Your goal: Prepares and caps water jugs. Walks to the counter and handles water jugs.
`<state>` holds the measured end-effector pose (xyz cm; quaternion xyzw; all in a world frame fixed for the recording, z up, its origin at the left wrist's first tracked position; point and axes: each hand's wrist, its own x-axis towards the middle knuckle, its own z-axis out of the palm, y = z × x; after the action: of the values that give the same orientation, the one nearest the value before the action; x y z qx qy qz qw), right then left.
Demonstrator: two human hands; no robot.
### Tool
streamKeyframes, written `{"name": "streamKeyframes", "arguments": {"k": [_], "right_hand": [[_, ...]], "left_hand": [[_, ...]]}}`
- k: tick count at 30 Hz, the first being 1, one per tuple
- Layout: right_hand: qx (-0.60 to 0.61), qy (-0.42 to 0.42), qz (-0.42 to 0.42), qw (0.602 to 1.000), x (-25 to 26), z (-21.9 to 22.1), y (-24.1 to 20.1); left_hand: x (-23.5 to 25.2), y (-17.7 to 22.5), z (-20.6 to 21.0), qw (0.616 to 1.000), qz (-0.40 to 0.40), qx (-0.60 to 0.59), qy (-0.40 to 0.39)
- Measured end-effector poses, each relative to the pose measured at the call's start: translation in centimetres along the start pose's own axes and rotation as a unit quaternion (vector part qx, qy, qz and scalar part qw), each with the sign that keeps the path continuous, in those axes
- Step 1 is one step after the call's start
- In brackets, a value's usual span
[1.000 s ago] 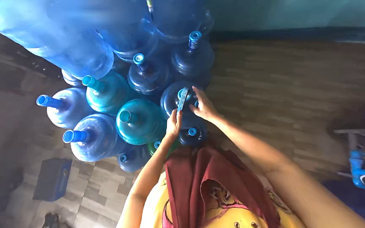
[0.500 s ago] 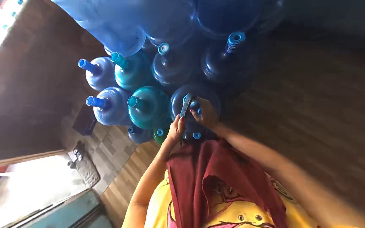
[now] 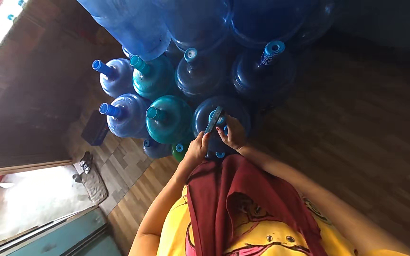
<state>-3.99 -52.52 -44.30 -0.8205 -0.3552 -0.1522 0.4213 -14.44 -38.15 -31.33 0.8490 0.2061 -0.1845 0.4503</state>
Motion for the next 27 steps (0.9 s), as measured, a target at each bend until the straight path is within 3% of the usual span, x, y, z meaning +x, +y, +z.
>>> {"name": "streamKeyframes", "arguments": {"k": [7, 11, 14, 17, 20, 23, 27], "right_hand": [[0.029, -0.031, 0.011, 0.999, -0.2, -0.9, -0.4], [0.084, -0.066, 0.007, 0.994, 0.9, -2.8, -0.8], [0.091, -0.097, 0.003, 0.991, 2.3, -4.6, -1.5], [0.096, -0.099, -0.020, 0.990, 3.7, -4.8, -1.9], [0.097, -0.097, -0.052, 0.989, 4.4, -5.0, -2.0], [0.095, -0.098, -0.069, 0.988, 4.8, -5.1, -1.4], [0.085, -0.128, -0.064, 0.986, 6.9, -5.9, -1.6]], "left_hand": [[-0.8, 2.0, -2.1, 0.999, -0.046, -0.005, -0.012], [-0.4, 0.7, -1.4, 0.993, -0.041, -0.112, -0.010], [-0.5, 0.5, -0.6, 0.951, -0.054, -0.303, -0.040], [-0.8, 0.7, -1.0, 0.872, -0.071, -0.477, -0.084], [-0.7, 0.3, -1.0, 0.805, -0.056, -0.575, -0.134], [-0.3, 0.1, -0.7, 0.779, -0.059, -0.606, -0.153], [0.2, -0.2, -0.6, 0.776, -0.050, -0.613, -0.136]]}}
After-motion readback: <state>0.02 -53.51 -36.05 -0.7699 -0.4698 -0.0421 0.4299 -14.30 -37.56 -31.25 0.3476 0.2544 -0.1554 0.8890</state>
